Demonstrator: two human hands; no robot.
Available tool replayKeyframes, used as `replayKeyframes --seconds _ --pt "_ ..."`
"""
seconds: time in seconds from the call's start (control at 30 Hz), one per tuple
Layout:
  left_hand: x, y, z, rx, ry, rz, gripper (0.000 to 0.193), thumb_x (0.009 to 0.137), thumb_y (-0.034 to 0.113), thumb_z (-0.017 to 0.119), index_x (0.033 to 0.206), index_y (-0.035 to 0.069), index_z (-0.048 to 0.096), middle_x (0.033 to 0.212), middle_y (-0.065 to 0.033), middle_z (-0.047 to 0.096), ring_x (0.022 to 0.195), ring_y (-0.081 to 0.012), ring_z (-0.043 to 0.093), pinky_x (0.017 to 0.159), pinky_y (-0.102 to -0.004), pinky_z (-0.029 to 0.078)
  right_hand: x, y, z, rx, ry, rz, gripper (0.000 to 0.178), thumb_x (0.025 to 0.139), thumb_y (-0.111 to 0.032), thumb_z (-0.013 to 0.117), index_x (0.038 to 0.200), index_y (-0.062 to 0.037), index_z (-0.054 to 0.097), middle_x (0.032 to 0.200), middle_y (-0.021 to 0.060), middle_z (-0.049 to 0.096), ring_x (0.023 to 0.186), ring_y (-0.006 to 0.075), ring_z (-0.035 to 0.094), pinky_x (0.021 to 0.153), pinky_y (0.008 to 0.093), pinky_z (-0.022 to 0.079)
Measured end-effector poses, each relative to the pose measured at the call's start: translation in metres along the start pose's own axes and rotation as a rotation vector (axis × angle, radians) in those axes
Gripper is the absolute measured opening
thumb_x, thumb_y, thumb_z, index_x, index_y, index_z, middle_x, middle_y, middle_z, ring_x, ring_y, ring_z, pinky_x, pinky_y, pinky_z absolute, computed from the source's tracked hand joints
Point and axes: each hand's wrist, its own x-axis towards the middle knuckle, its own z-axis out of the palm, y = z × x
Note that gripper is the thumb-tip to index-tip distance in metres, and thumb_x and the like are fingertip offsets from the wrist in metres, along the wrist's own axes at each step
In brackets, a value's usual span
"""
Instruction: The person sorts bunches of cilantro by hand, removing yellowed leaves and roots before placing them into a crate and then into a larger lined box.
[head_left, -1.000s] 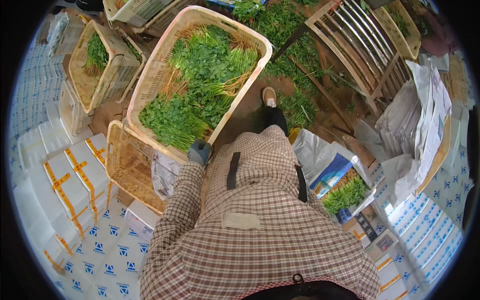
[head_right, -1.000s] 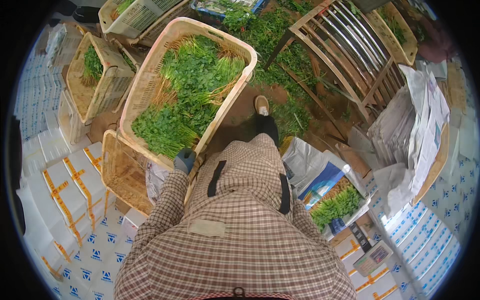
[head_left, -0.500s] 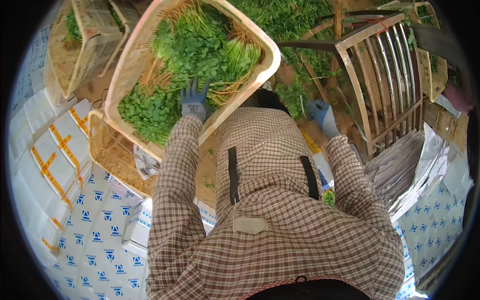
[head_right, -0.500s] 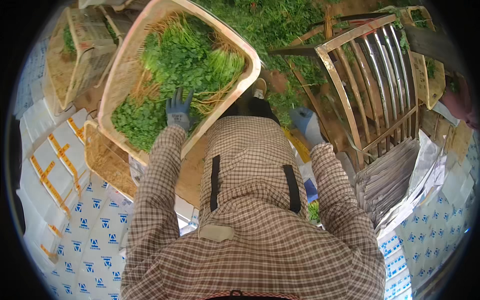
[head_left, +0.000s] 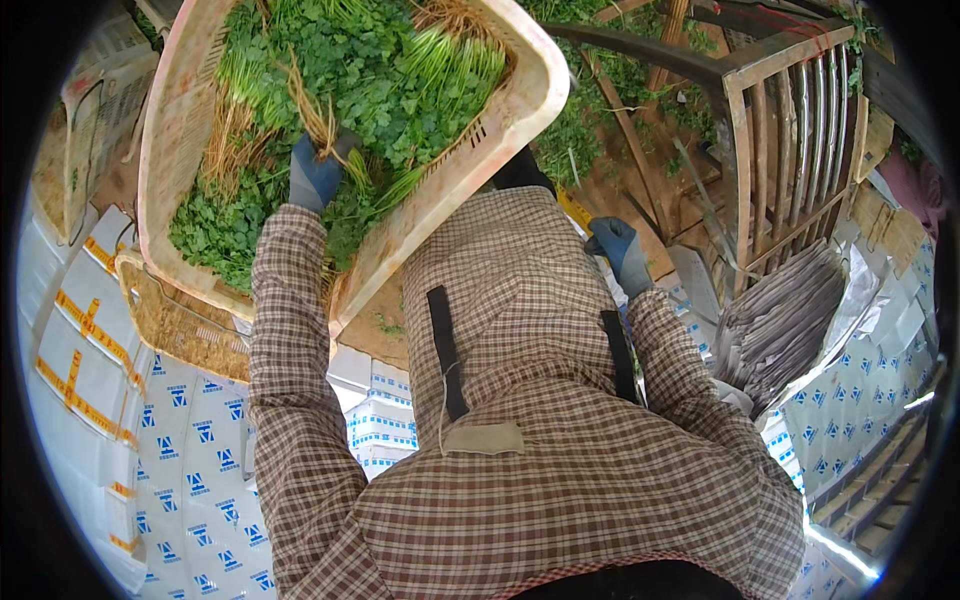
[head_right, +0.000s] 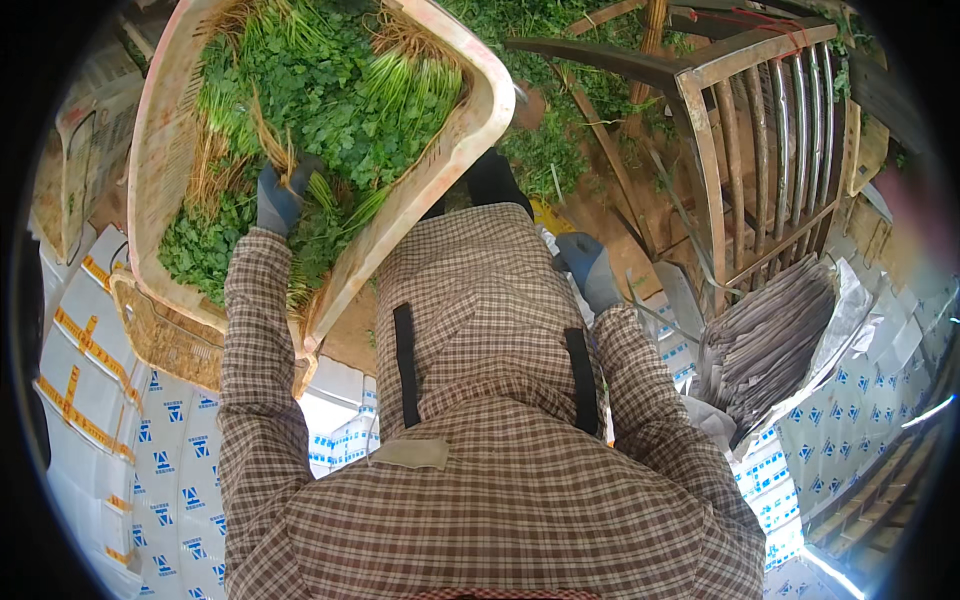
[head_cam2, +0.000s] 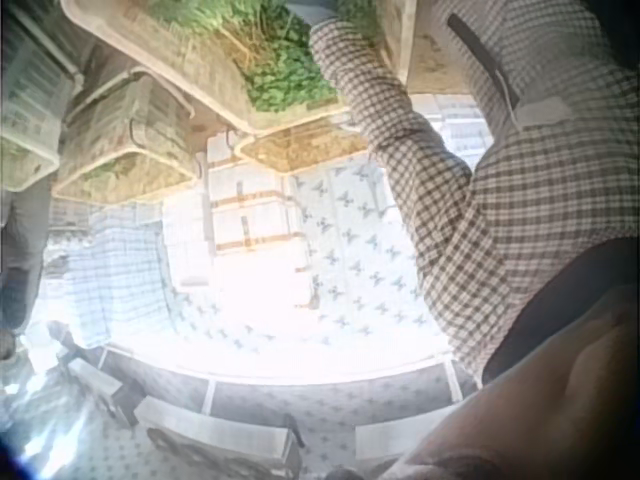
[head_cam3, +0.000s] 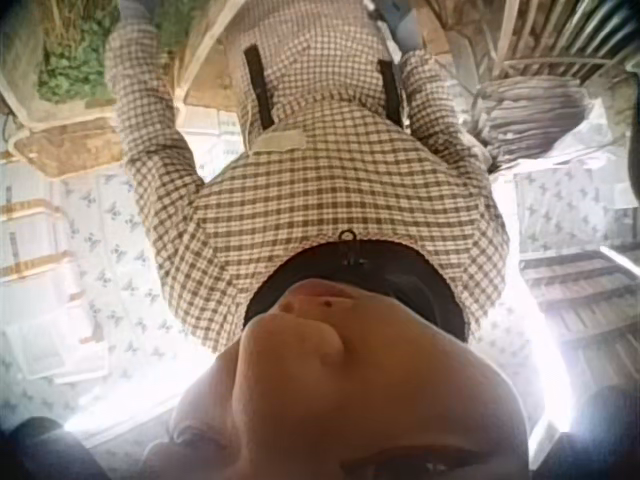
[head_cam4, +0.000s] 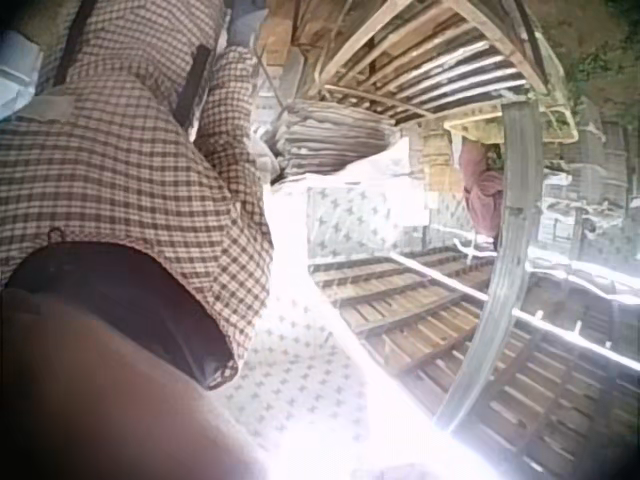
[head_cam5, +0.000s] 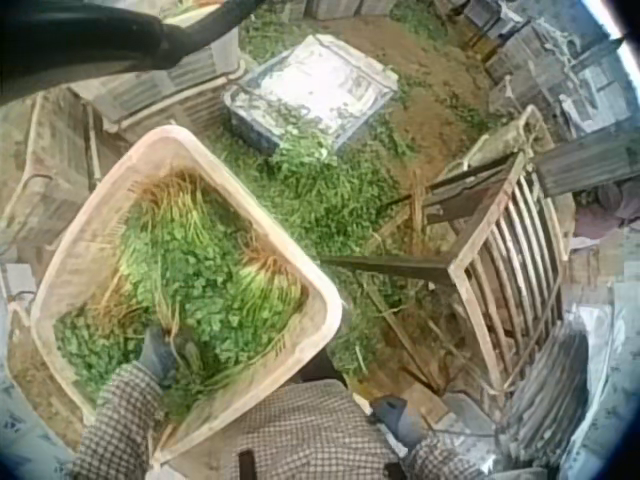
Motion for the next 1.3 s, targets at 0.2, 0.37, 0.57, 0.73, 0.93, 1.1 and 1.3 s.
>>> replayKeyframes --seconds 0.2,0.37,0.57,0.73,0.93,1.1,1.3 --pt "-0.012 0.032 0.079 0.844 -0.284 0.154 0.039 0.087 0.031 0.063 0.121 0.012 0.062 0.098 -0.0147 0.069 0.081 -0.0314 0.066 0.078 -0.041 0.053 -0.014 -0.025 0.048 -0.235 0.001 -0.132 0.026 0.089 -0.024 0.065 0.089 0.0023 0.067 0.071 0.0048 0.065 0.064 0.011 0.056 0.063 0.027 0.046" --pt "-0.008 0.04 0.113 0.987 -0.354 0.058 0.028 0.091 0.035 0.054 0.109 0.018 0.067 0.092 -0.0099 0.07 0.081 -0.0285 0.064 0.088 -0.0423 0.045 -0.018 -0.019 0.05 -0.266 0.035 -0.087 0.026 0.087 -0.026 0.066 0.092 -0.0007 0.069 0.076 0.0044 0.067 0.065 0.0105 0.057 0.064 0.0263 0.047" --pt "-0.039 -0.005 0.06 0.239 0.155 0.055 0.022 0.085 0.019 0.071 0.1 0.002 0.068 0.087 -0.0133 0.069 0.062 -0.0186 0.063 0.054 -0.0337 0.05 -0.03 -0.037 0.051 -0.149 0.031 -0.132 0.025 0.089 -0.022 0.065 0.095 0.0021 0.068 0.078 0.0056 0.068 0.066 0.0108 0.058 0.064 0.0261 0.048" --pt "-0.078 0.021 -0.069 -0.508 0.454 0.266 0.018 0.098 0.021 0.053 0.088 0.007 0.059 0.073 -0.0018 0.056 0.069 -0.0102 0.057 0.06 -0.0259 0.05 -0.061 -0.119 0.085 -0.239 -0.1 -0.49 0.023 0.088 -0.017 0.066 0.099 0.0033 0.067 0.084 0.0074 0.068 0.072 0.0115 0.061 0.07 0.0273 0.052" --pt "-0.114 0.054 -0.068 0.278 0.371 0.548 0.018 0.096 0.019 0.054 0.092 0.003 0.06 0.083 -0.0075 0.063 0.072 -0.0174 0.061 0.067 -0.0336 0.055 -0.082 -0.208 0.211 -0.554 -0.348 -1.37 0.051 0.085 -0.02 0.072 0.128 0.0011 0.053 0.121 0.0192 0.061 0.109 0.0269 0.063 0.089 0.035 0.054" --pt "-0.117 0.069 0.002 -0.353 0.358 0.104 0.037 0.09 0.029 0.064 0.109 -0.002 0.062 0.095 -0.009 0.066 0.079 -0.0163 0.061 0.068 -0.0279 0.049 -0.058 -0.171 0.311 -0.35 -0.878 -0.786 0.104 0.069 -0.019 0.084 0.149 -0.0037 0.021 0.151 0.0201 0.031 0.137 0.0299 0.035 0.111 0.0389 0.036" --pt "-0.101 0.11 0.034 -0.181 0.604 -0.126 0.038 0.085 0.032 0.066 0.096 -0.004 0.067 0.094 -0.0155 0.068 0.081 -0.0249 0.065 0.07 -0.0326 0.051 -0.033 -0.152 0.316 -0.591 -0.775 -0.62 0.066 0.085 -0.013 0.066 0.141 -0.0019 0.034 0.136 0.0162 0.048 0.121 0.0257 0.05 0.102 0.0371 0.044"
